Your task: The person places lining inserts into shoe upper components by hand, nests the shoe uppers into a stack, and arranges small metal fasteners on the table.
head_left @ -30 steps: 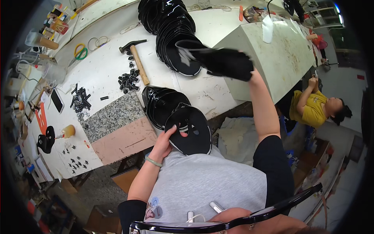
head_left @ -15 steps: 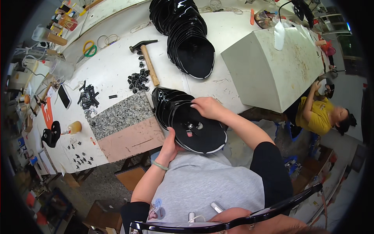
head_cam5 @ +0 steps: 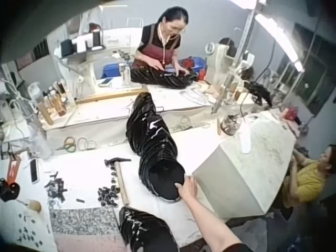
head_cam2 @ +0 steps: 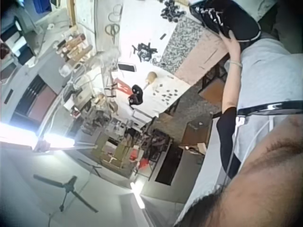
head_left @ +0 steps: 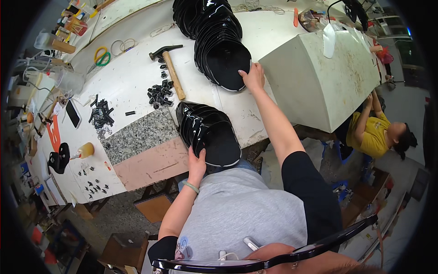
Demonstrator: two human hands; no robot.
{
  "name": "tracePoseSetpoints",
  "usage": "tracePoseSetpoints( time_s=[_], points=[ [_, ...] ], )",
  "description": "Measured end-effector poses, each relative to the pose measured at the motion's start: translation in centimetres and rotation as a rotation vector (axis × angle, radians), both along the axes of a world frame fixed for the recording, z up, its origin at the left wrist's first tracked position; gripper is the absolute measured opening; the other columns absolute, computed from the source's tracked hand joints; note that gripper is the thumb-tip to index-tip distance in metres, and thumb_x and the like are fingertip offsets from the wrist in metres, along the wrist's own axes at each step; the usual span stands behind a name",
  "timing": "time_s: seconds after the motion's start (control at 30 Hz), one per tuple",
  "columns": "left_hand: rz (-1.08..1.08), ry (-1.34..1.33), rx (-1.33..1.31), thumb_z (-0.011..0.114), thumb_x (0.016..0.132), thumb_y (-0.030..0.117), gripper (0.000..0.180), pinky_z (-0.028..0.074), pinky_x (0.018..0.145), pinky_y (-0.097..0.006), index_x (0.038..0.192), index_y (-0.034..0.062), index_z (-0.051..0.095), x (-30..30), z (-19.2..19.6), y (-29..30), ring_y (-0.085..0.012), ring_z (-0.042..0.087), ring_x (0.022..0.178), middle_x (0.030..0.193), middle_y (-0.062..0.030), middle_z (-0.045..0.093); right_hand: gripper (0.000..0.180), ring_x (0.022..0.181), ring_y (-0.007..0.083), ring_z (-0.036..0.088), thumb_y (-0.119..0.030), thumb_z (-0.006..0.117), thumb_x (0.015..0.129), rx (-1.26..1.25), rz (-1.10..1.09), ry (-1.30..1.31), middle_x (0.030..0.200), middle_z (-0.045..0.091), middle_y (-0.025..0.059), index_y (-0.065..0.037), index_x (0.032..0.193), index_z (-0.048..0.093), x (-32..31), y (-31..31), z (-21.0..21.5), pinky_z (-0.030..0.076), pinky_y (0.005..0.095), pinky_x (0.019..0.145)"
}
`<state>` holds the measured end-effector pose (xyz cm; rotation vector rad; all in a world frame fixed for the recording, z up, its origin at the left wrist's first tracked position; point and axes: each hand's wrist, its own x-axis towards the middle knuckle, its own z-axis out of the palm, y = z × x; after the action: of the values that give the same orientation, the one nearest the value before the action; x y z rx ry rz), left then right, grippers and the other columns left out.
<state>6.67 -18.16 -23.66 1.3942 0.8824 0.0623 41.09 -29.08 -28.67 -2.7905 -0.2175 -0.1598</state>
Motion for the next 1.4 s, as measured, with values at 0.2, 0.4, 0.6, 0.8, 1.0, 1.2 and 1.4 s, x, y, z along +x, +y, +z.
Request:
tracePoseSetpoints(
  time_s=[0.2,0.4,0.6,0.8,1.0,1.2,1.4],
  points=[
    [-0.631,0.498,0.360,0.061,0.082,0.047,0.057,0.050,0.070,-0.039,0.099,-0.0075,0.061,0.8,5.0,3.3,-0.0341,0.064,0.078,0.078,-0.0168,0.065,0.043,0.094,0.0335,0.059,-0.026,0.068,0.081,0.296,-0.025,0.209,0.108,0.058,0.0170,0.001,0.111,0.052,-1.8,-1.8,3.3,0.046,0.0399,0.082],
    [-0.251,0.067,0.444,0.065,0.085,0.027,0.032,0.046,0.061,-0.027,0.103,0.0006,0.062,4.5,9.3,5.5,-0.0119,0.058,0.065,0.075,-0.0043,0.063,0.025,0.079,0.0108,0.059,-0.011,0.056,0.091,1.326,-0.028,0.347,0.088,0.065,0.0052,0.002,0.112,0.052,-7.7,-9.5,6.2,0.048,0.0244,0.072],
    [-0.141,-0.215,0.009,0.058,0.090,0.019,0.041,0.044,0.080,-0.025,0.126,0.0040,0.049,9.7,10.2,4.6,-0.0108,0.054,0.089,0.109,-0.0061,0.059,0.023,0.082,0.0078,0.059,-0.007,0.060,0.088,1.181,0.087,1.226,0.093,0.064,0.0035,0.000,0.109,0.055,-13.5,-17.5,9.7,0.049,0.0228,0.072],
    [-0.892,-0.094,0.878,0.065,0.080,0.023,0.059,0.025,0.105,-0.047,0.133,0.0092,0.043,9.3,9.1,2.6,-0.0336,0.030,0.129,0.136,-0.0142,0.039,0.025,0.086,0.0152,0.061,-0.015,0.062,0.086,0.972,0.144,1.114,0.092,0.065,0.0078,0.001,0.104,0.056,-18.3,-11.6,2.1,0.049,0.0281,0.074],
    [-0.818,0.014,1.376,0.057,0.071,0.002,0.064,0.025,0.103,-0.054,0.133,0.0167,0.046,8.5,4.2,6.1,-0.0381,0.030,0.129,0.139,-0.0145,0.035,0.047,0.109,0.0333,0.051,-0.032,0.064,0.082,0.500,0.099,0.110,0.114,0.058,0.0137,0.000,0.114,0.054,-11.3,-4.7,2.7,0.040,0.0406,0.092],
    [-0.812,0.003,1.208,0.062,0.078,0.016,0.064,0.022,0.102,-0.057,0.137,0.0162,0.038,8.3,4.5,5.6,-0.0408,0.025,0.131,0.141,-0.0171,0.032,0.053,0.111,0.0310,0.050,-0.031,0.070,0.077,-0.092,-0.139,-0.018,0.132,0.045,0.0133,-0.002,0.116,0.052,-6.6,-2.6,1.2,0.037,0.0432,0.093],
    [-0.773,-0.037,1.093,0.062,0.083,0.027,0.061,0.021,0.104,-0.053,0.135,0.0071,0.038,8.8,4.8,6.3,-0.0381,0.025,0.131,0.139,-0.0172,0.036,0.035,0.092,0.0194,0.059,-0.015,0.068,0.082,0.986,-0.173,0.096,0.101,0.062,0.0134,0.002,0.108,0.052,-10.9,-7.8,5.0,0.046,0.0306,0.082]
  ],
)
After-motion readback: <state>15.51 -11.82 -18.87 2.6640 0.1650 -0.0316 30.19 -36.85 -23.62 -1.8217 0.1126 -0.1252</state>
